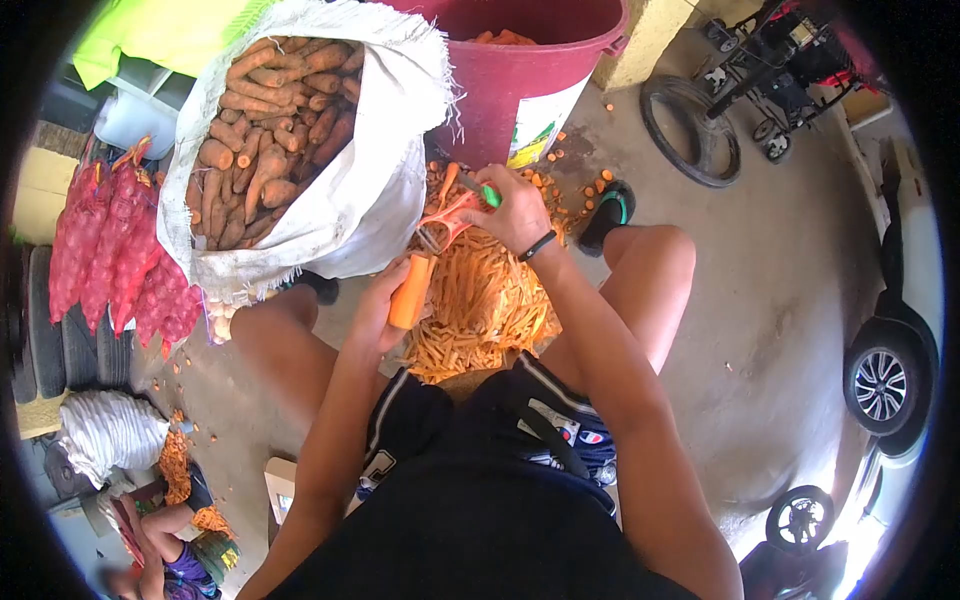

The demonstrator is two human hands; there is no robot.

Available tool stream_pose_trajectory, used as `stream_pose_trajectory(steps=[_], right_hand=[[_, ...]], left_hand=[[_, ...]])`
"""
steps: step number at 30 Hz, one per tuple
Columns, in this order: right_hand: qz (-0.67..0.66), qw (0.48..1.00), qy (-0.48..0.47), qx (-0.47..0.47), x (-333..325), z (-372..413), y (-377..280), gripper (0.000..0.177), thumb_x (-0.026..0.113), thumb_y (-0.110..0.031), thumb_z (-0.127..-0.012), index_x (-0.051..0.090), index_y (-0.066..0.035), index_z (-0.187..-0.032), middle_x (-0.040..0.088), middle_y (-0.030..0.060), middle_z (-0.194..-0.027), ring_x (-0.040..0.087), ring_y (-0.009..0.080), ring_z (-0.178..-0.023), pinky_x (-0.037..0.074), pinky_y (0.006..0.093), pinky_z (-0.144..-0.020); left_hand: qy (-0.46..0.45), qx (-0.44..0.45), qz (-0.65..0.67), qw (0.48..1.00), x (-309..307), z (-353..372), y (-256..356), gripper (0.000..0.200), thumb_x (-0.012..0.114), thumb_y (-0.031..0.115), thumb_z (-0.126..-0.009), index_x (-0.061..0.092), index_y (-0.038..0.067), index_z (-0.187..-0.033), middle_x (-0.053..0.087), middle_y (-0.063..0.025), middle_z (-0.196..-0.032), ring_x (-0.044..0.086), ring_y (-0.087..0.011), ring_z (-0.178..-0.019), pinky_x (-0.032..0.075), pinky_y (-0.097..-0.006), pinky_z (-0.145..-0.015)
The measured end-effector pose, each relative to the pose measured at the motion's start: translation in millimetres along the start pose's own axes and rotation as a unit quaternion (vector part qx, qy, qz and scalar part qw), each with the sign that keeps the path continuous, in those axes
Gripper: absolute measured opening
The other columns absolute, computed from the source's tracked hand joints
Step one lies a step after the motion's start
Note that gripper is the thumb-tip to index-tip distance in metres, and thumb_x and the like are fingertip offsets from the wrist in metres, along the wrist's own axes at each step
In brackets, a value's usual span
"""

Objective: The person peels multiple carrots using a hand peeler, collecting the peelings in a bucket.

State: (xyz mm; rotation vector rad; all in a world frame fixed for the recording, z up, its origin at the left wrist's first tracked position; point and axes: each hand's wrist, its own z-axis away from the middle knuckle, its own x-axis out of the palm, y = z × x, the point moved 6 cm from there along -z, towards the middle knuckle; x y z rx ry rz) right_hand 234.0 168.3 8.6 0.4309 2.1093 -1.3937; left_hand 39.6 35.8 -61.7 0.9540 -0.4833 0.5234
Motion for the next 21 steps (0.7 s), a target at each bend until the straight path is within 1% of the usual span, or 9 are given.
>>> stream_pose_trajectory(steps=[3, 4, 7, 11, 12, 15, 16, 19, 21], right_hand=[[-0.075, 0.992, -0.007, -0.101, 9.7, 16.9, -24.2, 0.049, 0.093, -0.025, -0.064, 0.065, -0.004, -0.099, 0.067, 0.0098, -0.091, 0.069, 0.0241, -0.083, 0.055, 0.0347, -0.074], [-0.115, 0.987, -0.067, -0.085, 20.5, 29.2, -36.7, 0.047, 0.093, -0.024, -0.065, 0.065, -0.005, -0.098, 0.068, 0.0096, -0.091, 0.069, 0.0248, -0.083, 0.055, 0.0341, -0.074], [-0.076, 0.983, -0.09, -0.143, 27.4, 35.7, -44.4, 0.046, 0.092, -0.024, -0.066, 0.065, -0.005, -0.099, 0.068, 0.0096, -0.092, 0.068, 0.0249, -0.083, 0.055, 0.0345, -0.074], [0.012, 0.998, 0.029, -0.058, -2.8, 2.2, -5.2, 0.051, 0.093, -0.027, -0.066, 0.064, -0.004, -0.101, 0.069, 0.0096, -0.09, 0.067, 0.0244, -0.075, 0.054, 0.0349, -0.069], [-0.014, 1.0, 0.007, 0.022, -0.6, 2.8, 8.2, 0.051, 0.093, -0.027, -0.067, 0.064, -0.003, -0.101, 0.069, 0.0104, -0.091, 0.067, 0.0239, -0.077, 0.055, 0.0357, -0.07], [-0.107, 0.988, -0.065, -0.092, 20.8, 30.9, -29.9, 0.049, 0.092, -0.026, -0.068, 0.065, -0.004, -0.102, 0.069, 0.0106, -0.092, 0.067, 0.0231, -0.078, 0.055, 0.0357, -0.071], [-0.109, 0.977, -0.089, -0.158, 26.7, 41.6, -46.4, 0.047, 0.092, -0.025, -0.069, 0.065, -0.005, -0.102, 0.068, 0.0104, -0.091, 0.068, 0.023, -0.078, 0.055, 0.0349, -0.071], [-0.056, 0.982, -0.056, -0.17, 22.7, 35.4, -39.8, 0.046, 0.092, -0.024, -0.069, 0.066, -0.004, -0.102, 0.068, 0.0113, -0.088, 0.067, 0.023, -0.076, 0.054, 0.0343, -0.069], [-0.026, 0.997, -0.028, -0.072, 15.7, 18.3, -7.4, 0.047, 0.092, -0.025, -0.067, 0.065, -0.005, -0.1, 0.067, 0.0124, -0.09, 0.067, 0.0266, -0.08, 0.055, 0.0363, -0.07]], left_hand=[[-0.026, 0.007, 0.046, 0.999, -6.4, -7.0, -0.4, 0.03, 0.049, 0.028, -0.105, 0.052, 0.008, -0.127, 0.063, -0.0051, -0.103, 0.064, -0.0156, -0.083, 0.056, -0.0314, -0.069], [-0.04, 0.008, 0.073, 0.996, -3.9, -8.6, 0.4, 0.03, 0.049, 0.028, -0.105, 0.052, 0.008, -0.127, 0.062, -0.0045, -0.102, 0.064, -0.0153, -0.083, 0.056, -0.0314, -0.069], [-0.027, 0.005, 0.007, 1.0, 4.2, -1.4, 3.8, 0.032, 0.048, 0.031, -0.105, 0.052, 0.008, -0.128, 0.062, -0.0048, -0.104, 0.063, -0.0153, -0.08, 0.055, -0.031, -0.068], [-0.008, -0.008, -0.007, 1.0, 2.2, 6.8, 0.3, 0.032, 0.047, 0.032, -0.106, 0.051, 0.009, -0.128, 0.063, -0.0066, -0.111, 0.065, -0.0156, -0.085, 0.055, -0.0313, -0.069], [-0.011, -0.001, 0.008, 1.0, 0.5, 5.7, -0.3, 0.032, 0.048, 0.031, -0.106, 0.051, 0.009, -0.129, 0.063, -0.0063, -0.111, 0.065, -0.0155, -0.086, 0.056, -0.0318, -0.07], [0.001, 0.02, 0.03, 0.999, -0.9, -6.4, 1.9, 0.031, 0.049, 0.03, -0.105, 0.051, 0.01, -0.128, 0.062, -0.0045, -0.106, 0.064, -0.0146, -0.087, 0.056, -0.0318, -0.07], [0.012, 0.025, 0.033, 0.999, -0.3, -7.2, 3.6, 0.03, 0.049, 0.029, -0.105, 0.051, 0.01, -0.128, 0.061, -0.0038, -0.104, 0.064, -0.0142, -0.087, 0.056, -0.0316, -0.07], [0.012, 0.0, -0.01, 1.0, 6.9, 3.1, 0.8, 0.029, 0.048, 0.03, -0.106, 0.051, 0.01, -0.127, 0.062, -0.0035, -0.105, 0.063, -0.0153, -0.087, 0.056, -0.0308, -0.07], [0.001, -0.022, -0.017, 1.0, 0.9, 7.9, -6.2, 0.029, 0.048, 0.031, -0.106, 0.052, 0.009, -0.125, 0.063, -0.0039, -0.107, 0.064, -0.0148, -0.088, 0.056, -0.0303, -0.07]])
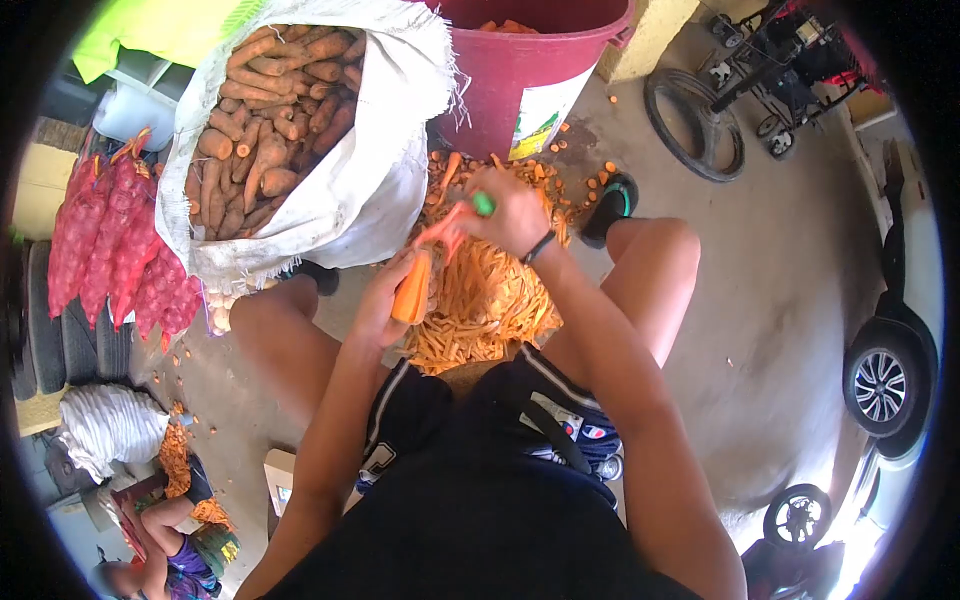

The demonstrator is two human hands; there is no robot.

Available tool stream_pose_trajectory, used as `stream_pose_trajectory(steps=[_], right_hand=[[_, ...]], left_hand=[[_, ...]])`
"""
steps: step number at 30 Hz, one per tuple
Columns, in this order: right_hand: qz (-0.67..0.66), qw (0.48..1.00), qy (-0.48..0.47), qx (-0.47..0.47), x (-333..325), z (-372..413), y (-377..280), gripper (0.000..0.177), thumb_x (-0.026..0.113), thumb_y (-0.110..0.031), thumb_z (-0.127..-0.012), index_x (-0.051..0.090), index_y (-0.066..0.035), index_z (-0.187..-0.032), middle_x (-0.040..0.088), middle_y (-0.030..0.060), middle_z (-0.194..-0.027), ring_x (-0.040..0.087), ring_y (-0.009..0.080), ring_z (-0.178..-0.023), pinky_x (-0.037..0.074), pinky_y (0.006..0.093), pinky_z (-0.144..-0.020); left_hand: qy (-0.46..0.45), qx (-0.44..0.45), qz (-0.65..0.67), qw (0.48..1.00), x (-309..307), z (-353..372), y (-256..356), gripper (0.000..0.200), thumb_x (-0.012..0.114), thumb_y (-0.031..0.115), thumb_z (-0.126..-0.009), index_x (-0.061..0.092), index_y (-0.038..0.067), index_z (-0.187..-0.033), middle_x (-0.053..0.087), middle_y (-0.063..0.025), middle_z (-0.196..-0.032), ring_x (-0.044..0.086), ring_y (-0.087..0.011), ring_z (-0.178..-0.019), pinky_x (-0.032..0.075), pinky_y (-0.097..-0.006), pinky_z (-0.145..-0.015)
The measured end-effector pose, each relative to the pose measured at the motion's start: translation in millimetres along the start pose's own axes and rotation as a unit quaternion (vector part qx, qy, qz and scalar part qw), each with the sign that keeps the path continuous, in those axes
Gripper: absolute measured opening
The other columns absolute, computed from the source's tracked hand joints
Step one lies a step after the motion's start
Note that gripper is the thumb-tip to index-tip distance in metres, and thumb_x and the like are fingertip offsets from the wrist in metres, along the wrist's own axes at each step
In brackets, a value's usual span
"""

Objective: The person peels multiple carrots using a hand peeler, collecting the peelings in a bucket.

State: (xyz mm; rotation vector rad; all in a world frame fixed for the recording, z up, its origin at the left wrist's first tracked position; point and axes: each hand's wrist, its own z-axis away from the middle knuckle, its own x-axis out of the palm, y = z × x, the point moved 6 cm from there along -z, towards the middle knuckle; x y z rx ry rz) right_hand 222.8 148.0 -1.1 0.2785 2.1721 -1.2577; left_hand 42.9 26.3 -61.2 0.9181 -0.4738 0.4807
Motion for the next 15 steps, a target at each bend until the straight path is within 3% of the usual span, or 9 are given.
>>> stream_pose_trajectory(steps=[2, 3, 6, 8, 10, 13, 15], right_hand=[[0.033, 0.995, 0.035, 0.084, -20.3, -12.4, 16.1, 0.044, 0.091, -0.028, -0.068, 0.065, -0.007, -0.097, 0.068, 0.0127, -0.093, 0.068, 0.0314, -0.083, 0.056, 0.0383, -0.072], [-0.009, 0.998, 0.063, 0.022, -20.9, -10.4, 2.8, 0.046, 0.091, -0.028, -0.067, 0.065, -0.006, -0.098, 0.068, 0.013, -0.093, 0.068, 0.0314, -0.082, 0.056, 0.0387, -0.072], [-0.09, 0.992, -0.044, -0.082, 10.2, 13.1, -40.3, 0.048, 0.092, -0.029, -0.065, 0.065, -0.006, -0.098, 0.068, 0.0139, -0.091, 0.068, 0.0319, -0.079, 0.056, 0.0395, -0.071], [-0.052, 0.994, -0.037, -0.091, 13.1, 11.2, -35.7, 0.049, 0.092, -0.029, -0.065, 0.065, -0.006, -0.098, 0.068, 0.0139, -0.09, 0.068, 0.0321, -0.078, 0.055, 0.0396, -0.07], [-0.023, 0.998, -0.008, -0.054, 11.2, 11.1, -21.0, 0.049, 0.092, -0.029, -0.065, 0.065, -0.006, -0.098, 0.068, 0.0138, -0.091, 0.068, 0.0321, -0.078, 0.055, 0.0395, -0.069], [0.03, 0.997, 0.045, 0.058, -21.0, -13.0, 5.0, 0.045, 0.091, -0.026, -0.067, 0.065, -0.006, -0.098, 0.067, 0.0131, -0.094, 0.068, 0.0313, -0.079, 0.055, 0.039, -0.068], [-0.033, 0.999, 0.011, 0.013, -5.0, -1.4, -3.1, 0.045, 0.091, -0.025, -0.067, 0.065, -0.006, -0.098, 0.067, 0.0132, -0.094, 0.068, 0.0315, -0.079, 0.056, 0.039, -0.068]], left_hand=[[-0.011, -0.001, 0.015, 1.0, 1.5, -2.7, -0.8, 0.029, 0.048, 0.031, -0.106, 0.052, 0.009, -0.124, 0.063, -0.004, -0.107, 0.064, -0.0144, -0.088, 0.056, -0.0305, -0.069], [-0.012, 0.007, 0.032, 0.999, 2.5, -4.2, 1.5, 0.029, 0.048, 0.031, -0.106, 0.053, 0.009, -0.124, 0.063, -0.0038, -0.105, 0.063, -0.0142, -0.087, 0.056, -0.031, -0.069], [0.022, 0.031, 0.048, 0.998, 1.7, -14.2, 4.5, 0.027, 0.048, 0.031, -0.106, 0.053, 0.01, -0.123, 0.061, -0.003, -0.099, 0.062, -0.0129, -0.082, 0.055, -0.0315, -0.067], [0.015, 0.027, 0.032, 0.999, -2.1, -13.8, 4.7, 0.026, 0.049, 0.03, -0.106, 0.054, 0.01, -0.121, 0.061, -0.0025, -0.099, 0.062, -0.0125, -0.083, 0.055, -0.031, -0.068], [-0.038, -0.002, 0.0, 0.999, 4.9, 1.5, 9.0, 0.023, 0.05, 0.028, -0.106, 0.054, 0.009, -0.118, 0.06, -0.0019, -0.102, 0.063, -0.0129, -0.09, 0.056, -0.0299, -0.073], [-0.001, 0.01, -0.019, 1.0, 3.5, 0.1, 6.5, 0.03, 0.047, 0.032, -0.106, 0.052, 0.009, -0.124, 0.061, -0.0043, -0.095, 0.062, -0.0137, -0.077, 0.056, -0.0322, -0.064], [0.021, 0.027, 0.025, 0.999, 3.4, -3.2, 9.6, 0.03, 0.049, 0.031, -0.105, 0.052, 0.009, -0.125, 0.061, -0.0038, -0.095, 0.062, -0.0139, -0.076, 0.057, -0.0324, -0.064]])
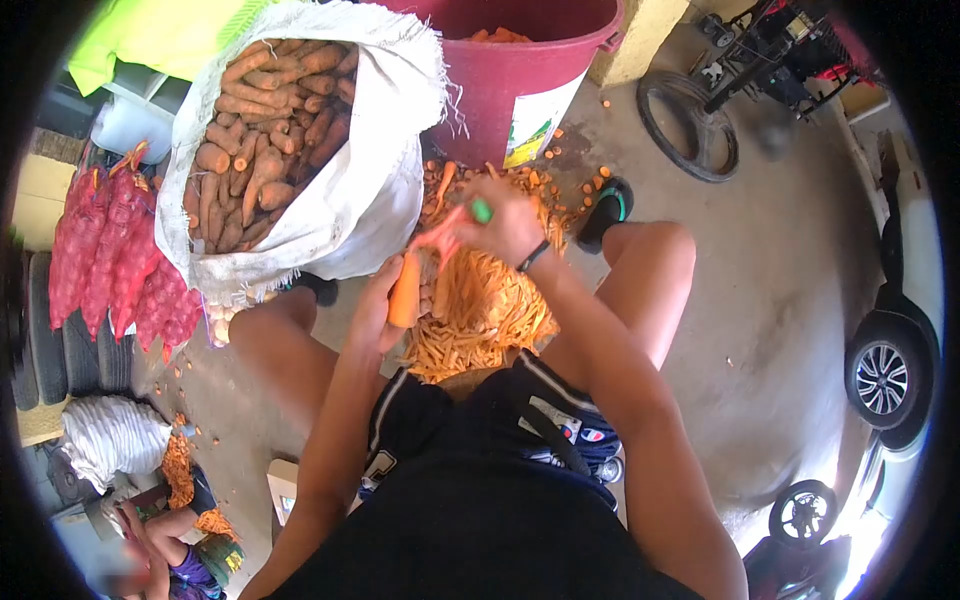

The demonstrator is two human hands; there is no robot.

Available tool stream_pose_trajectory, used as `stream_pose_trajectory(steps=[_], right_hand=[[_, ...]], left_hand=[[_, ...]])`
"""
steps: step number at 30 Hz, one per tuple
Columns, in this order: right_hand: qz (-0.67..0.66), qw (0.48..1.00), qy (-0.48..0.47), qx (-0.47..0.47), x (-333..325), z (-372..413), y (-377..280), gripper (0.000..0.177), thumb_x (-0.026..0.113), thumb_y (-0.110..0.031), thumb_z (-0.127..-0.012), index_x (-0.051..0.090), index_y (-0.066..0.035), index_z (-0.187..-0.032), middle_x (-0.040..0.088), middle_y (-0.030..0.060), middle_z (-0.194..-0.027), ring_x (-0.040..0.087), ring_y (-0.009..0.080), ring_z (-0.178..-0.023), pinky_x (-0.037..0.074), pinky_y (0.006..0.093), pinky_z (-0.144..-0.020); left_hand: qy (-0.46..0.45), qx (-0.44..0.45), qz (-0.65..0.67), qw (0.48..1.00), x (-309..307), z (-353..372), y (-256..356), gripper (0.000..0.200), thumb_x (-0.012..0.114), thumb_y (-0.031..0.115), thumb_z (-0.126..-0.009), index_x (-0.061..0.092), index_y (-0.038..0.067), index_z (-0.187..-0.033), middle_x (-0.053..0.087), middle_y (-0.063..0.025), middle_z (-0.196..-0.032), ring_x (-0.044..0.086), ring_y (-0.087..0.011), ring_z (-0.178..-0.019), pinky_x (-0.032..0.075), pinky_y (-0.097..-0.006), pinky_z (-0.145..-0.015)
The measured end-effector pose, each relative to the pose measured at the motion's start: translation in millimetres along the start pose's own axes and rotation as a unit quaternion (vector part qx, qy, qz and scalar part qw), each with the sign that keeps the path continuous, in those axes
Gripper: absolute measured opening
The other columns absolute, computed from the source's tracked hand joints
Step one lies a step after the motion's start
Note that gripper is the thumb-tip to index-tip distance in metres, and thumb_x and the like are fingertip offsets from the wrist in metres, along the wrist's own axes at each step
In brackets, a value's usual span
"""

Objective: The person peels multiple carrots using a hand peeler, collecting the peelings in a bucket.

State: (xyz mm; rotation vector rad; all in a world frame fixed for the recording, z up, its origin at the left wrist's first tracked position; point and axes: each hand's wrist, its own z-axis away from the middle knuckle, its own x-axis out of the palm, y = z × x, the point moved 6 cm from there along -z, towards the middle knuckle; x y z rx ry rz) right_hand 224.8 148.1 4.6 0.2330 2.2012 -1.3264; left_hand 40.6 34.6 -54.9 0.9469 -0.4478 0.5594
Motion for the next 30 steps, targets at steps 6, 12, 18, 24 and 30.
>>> stream_pose_trajectory(steps=[6, 12, 18, 24, 30], right_hand=[[0.023, 0.999, -0.02, -0.046, 12.5, 10.3, -11.7, 0.044, 0.09, -0.025, -0.067, 0.065, -0.006, -0.098, 0.067, 0.0137, -0.092, 0.068, 0.032, -0.081, 0.056, 0.0393, -0.069], [-0.029, 0.998, -0.007, -0.054, 6.1, 8.6, -21.2, 0.045, 0.092, -0.019, -0.067, 0.064, -0.003, -0.098, 0.066, 0.0121, -0.087, 0.066, 0.0268, -0.076, 0.054, 0.0356, -0.069], [0.032, 0.999, 0.003, -0.031, -0.7, -0.4, -4.0, 0.046, 0.091, -0.022, -0.067, 0.064, -0.004, -0.099, 0.066, 0.0112, -0.088, 0.067, 0.0276, -0.077, 0.054, 0.0363, -0.072], [-0.046, 0.994, -0.059, -0.078, 17.6, 23.6, -34.8, 0.05, 0.093, -0.025, -0.065, 0.066, -0.006, -0.103, 0.067, 0.0097, -0.091, 0.068, 0.0264, -0.081, 0.054, 0.0355, -0.072], [0.055, 0.997, 0.026, 0.037, -10.6, -3.3, 3.6, 0.048, 0.092, -0.025, -0.067, 0.066, -0.006, -0.104, 0.067, 0.0116, -0.089, 0.068, 0.0251, -0.082, 0.054, 0.0367, -0.071]], left_hand=[[0.0, -0.011, -0.028, 1.0, -6.7, 1.5, -4.1, 0.028, 0.05, 0.03, -0.105, 0.055, 0.009, -0.123, 0.06, -0.0021, -0.096, 0.062, -0.0131, -0.079, 0.056, -0.031, -0.066], [-0.027, 0.008, 0.01, 1.0, 0.8, -6.0, -1.9, 0.027, 0.05, 0.03, -0.105, 0.054, 0.01, -0.122, 0.061, -0.0028, -0.1, 0.063, -0.0126, -0.082, 0.056, -0.0316, -0.071], [-0.031, -0.011, -0.036, 0.999, -10.3, 0.2, -8.9, 0.028, 0.047, 0.029, -0.106, 0.055, 0.008, -0.122, 0.063, -0.005, -0.106, 0.064, -0.0136, -0.091, 0.056, -0.0325, -0.075], [-0.019, -0.007, 0.042, 0.999, -7.9, -13.9, -8.8, 0.029, 0.054, 0.027, -0.104, 0.058, 0.005, -0.122, 0.063, -0.0043, -0.104, 0.064, -0.013, -0.088, 0.056, -0.03, -0.074], [-0.006, -0.017, 0.011, 1.0, -5.7, -0.4, -11.3, 0.028, 0.054, 0.027, -0.104, 0.056, 0.005, -0.121, 0.064, -0.005, -0.101, 0.064, -0.0139, -0.086, 0.055, -0.0301, -0.072]])
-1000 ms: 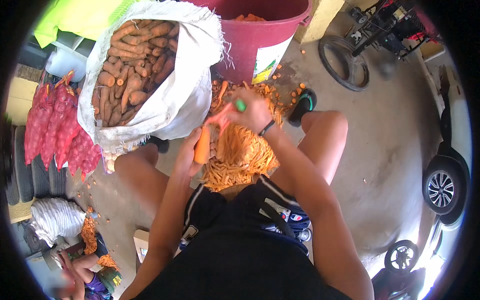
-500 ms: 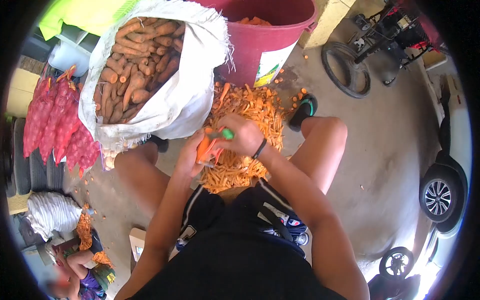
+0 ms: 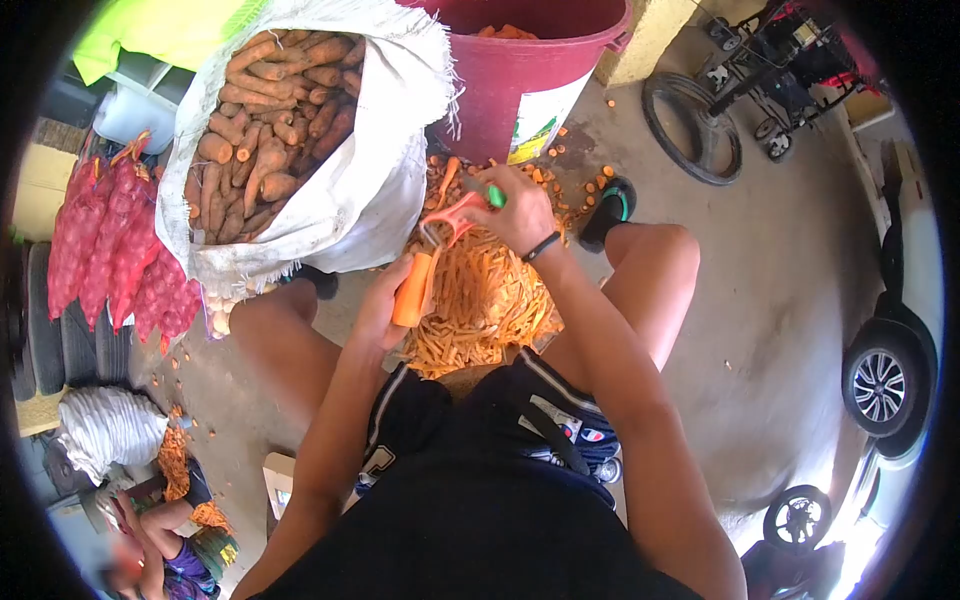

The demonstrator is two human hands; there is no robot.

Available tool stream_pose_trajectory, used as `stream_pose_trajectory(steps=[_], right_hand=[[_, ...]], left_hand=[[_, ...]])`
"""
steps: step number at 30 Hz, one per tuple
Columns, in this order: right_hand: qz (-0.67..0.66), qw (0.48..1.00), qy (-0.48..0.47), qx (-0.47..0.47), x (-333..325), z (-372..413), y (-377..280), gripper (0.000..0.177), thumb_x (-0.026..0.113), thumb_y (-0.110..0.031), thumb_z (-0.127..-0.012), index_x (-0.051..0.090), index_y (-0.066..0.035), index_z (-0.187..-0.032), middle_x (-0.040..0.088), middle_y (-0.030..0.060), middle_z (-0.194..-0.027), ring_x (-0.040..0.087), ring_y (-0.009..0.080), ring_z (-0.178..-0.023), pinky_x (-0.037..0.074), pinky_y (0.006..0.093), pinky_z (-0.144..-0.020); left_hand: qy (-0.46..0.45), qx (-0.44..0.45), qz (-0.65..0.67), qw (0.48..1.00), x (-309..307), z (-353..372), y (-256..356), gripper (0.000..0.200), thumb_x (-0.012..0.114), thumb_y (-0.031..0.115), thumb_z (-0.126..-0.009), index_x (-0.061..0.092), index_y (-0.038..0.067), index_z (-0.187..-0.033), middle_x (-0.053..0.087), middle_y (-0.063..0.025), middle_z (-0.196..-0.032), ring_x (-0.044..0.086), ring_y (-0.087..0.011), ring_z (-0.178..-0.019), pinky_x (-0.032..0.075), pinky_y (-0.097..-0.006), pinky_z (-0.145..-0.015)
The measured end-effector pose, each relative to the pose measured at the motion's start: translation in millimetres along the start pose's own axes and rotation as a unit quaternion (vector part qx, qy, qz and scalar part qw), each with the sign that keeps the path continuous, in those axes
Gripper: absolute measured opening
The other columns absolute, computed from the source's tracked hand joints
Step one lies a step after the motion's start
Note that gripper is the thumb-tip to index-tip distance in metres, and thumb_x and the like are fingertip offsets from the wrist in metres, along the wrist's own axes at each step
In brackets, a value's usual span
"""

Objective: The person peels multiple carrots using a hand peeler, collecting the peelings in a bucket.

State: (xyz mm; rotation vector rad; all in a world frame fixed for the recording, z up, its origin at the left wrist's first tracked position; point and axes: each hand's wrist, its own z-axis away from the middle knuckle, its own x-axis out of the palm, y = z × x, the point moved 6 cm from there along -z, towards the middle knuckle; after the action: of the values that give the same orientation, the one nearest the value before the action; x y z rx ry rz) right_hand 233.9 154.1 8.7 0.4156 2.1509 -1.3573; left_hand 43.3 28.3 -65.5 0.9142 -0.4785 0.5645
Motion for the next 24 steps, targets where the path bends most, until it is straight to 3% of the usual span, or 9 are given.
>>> stream_pose_trajectory(steps=[2, 5, 8, 12, 15, 17, 19, 22, 24], right_hand=[[-0.041, 0.998, -0.021, 0.035, 3.3, 4.4, 7.4, 0.05, 0.091, -0.025, -0.067, 0.066, -0.005, -0.105, 0.067, 0.0128, -0.088, 0.068, 0.0256, -0.081, 0.053, 0.037, -0.071], [-0.061, 0.988, -0.099, -0.104, 21.6, 36.0, -47.9, 0.048, 0.091, -0.026, -0.069, 0.066, -0.005, -0.104, 0.067, 0.0119, -0.088, 0.067, 0.0238, -0.079, 0.053, 0.0356, -0.071], [-0.014, 0.993, -0.06, -0.102, 25.6, 21.6, -14.2, 0.048, 0.091, -0.03, -0.068, 0.066, -0.006, -0.101, 0.067, 0.01, -0.089, 0.067, 0.0238, -0.081, 0.053, 0.0352, -0.072], [-0.012, 0.997, 0.003, 0.071, -2.5, -6.0, 21.9, 0.046, 0.091, -0.03, -0.069, 0.066, -0.007, -0.098, 0.068, 0.0094, -0.093, 0.068, 0.0251, -0.084, 0.054, 0.0357, -0.074], [-0.071, 0.989, -0.091, -0.097, 18.2, 25.1, -35.0, 0.045, 0.091, -0.029, -0.068, 0.066, -0.006, -0.097, 0.068, 0.0118, -0.093, 0.068, 0.0271, -0.084, 0.055, 0.0362, -0.072], [-0.016, 0.992, -0.061, -0.109, 16.0, 25.7, -37.7, 0.046, 0.091, -0.028, -0.067, 0.065, -0.007, -0.098, 0.067, 0.0129, -0.092, 0.068, 0.0309, -0.085, 0.055, 0.0395, -0.071], [0.034, 0.995, -0.006, -0.092, 7.4, 8.3, -1.5, 0.047, 0.091, -0.028, -0.067, 0.066, -0.007, -0.101, 0.068, 0.0124, -0.092, 0.069, 0.0316, -0.087, 0.056, 0.0413, -0.071], [0.083, 0.996, -0.006, 0.038, -4.1, -9.6, 34.3, 0.05, 0.089, -0.035, -0.07, 0.064, -0.004, -0.101, 0.069, 0.0151, -0.091, 0.069, 0.0326, -0.084, 0.055, 0.0421, -0.071], [0.054, 0.993, -0.031, 0.097, -4.2, -8.0, 45.6, 0.05, 0.085, -0.038, -0.075, 0.064, -0.003, -0.103, 0.07, 0.0178, -0.091, 0.069, 0.0348, -0.085, 0.055, 0.0432, -0.073]], left_hand=[[-0.031, 0.02, 0.024, 0.999, 2.5, -0.8, 6.1, 0.028, 0.054, 0.028, -0.104, 0.057, 0.005, -0.121, 0.064, -0.0051, -0.1, 0.064, -0.0142, -0.085, 0.055, -0.0304, -0.069], [0.004, 0.03, 0.019, 0.999, 10.3, -6.2, 9.6, 0.027, 0.055, 0.029, -0.104, 0.057, 0.007, -0.12, 0.064, -0.0039, -0.098, 0.063, -0.0139, -0.08, 0.054, -0.0307, -0.065], [0.019, 0.007, -0.03, 0.999, 4.4, -0.1, 6.4, 0.028, 0.052, 0.031, -0.105, 0.056, 0.008, -0.12, 0.062, -0.0043, -0.097, 0.062, -0.0139, -0.08, 0.055, -0.0323, -0.064], [0.001, -0.009, -0.021, 1.0, 6.1, 4.3, 5.3, 0.03, 0.051, 0.033, -0.105, 0.056, 0.008, -0.122, 0.062, -0.0043, -0.097, 0.062, -0.0144, -0.081, 0.054, -0.0314, -0.067], [0.029, 0.001, 0.01, 1.0, 10.1, -5.2, 7.8, 0.03, 0.051, 0.032, -0.105, 0.057, 0.008, -0.122, 0.063, -0.0039, -0.098, 0.062, -0.014, -0.08, 0.054, -0.0301, -0.066], [0.031, 0.009, -0.014, 0.999, 5.5, -9.0, 5.5, 0.03, 0.051, 0.032, -0.105, 0.058, 0.008, -0.122, 0.064, -0.0042, -0.1, 0.062, -0.0139, -0.082, 0.053, -0.0293, -0.068], [0.01, 0.008, -0.079, 0.997, -3.6, -2.7, -1.2, 0.032, 0.05, 0.033, -0.105, 0.06, 0.007, -0.122, 0.065, -0.0051, -0.104, 0.063, -0.0142, -0.086, 0.053, -0.0287, -0.071], [0.001, -0.02, -0.139, 0.99, 8.1, 3.5, 0.9, 0.034, 0.055, 0.029, -0.104, 0.059, 0.006, -0.128, 0.065, -0.0056, -0.106, 0.064, -0.014, -0.093, 0.053, -0.0276, -0.076], [-0.037, 0.046, -0.325, 0.944, 21.2, 1.6, 11.1, 0.036, 0.059, 0.024, -0.101, 0.057, 0.006, -0.133, 0.065, -0.0059, -0.107, 0.064, -0.0136, -0.096, 0.054, -0.028, -0.078]])
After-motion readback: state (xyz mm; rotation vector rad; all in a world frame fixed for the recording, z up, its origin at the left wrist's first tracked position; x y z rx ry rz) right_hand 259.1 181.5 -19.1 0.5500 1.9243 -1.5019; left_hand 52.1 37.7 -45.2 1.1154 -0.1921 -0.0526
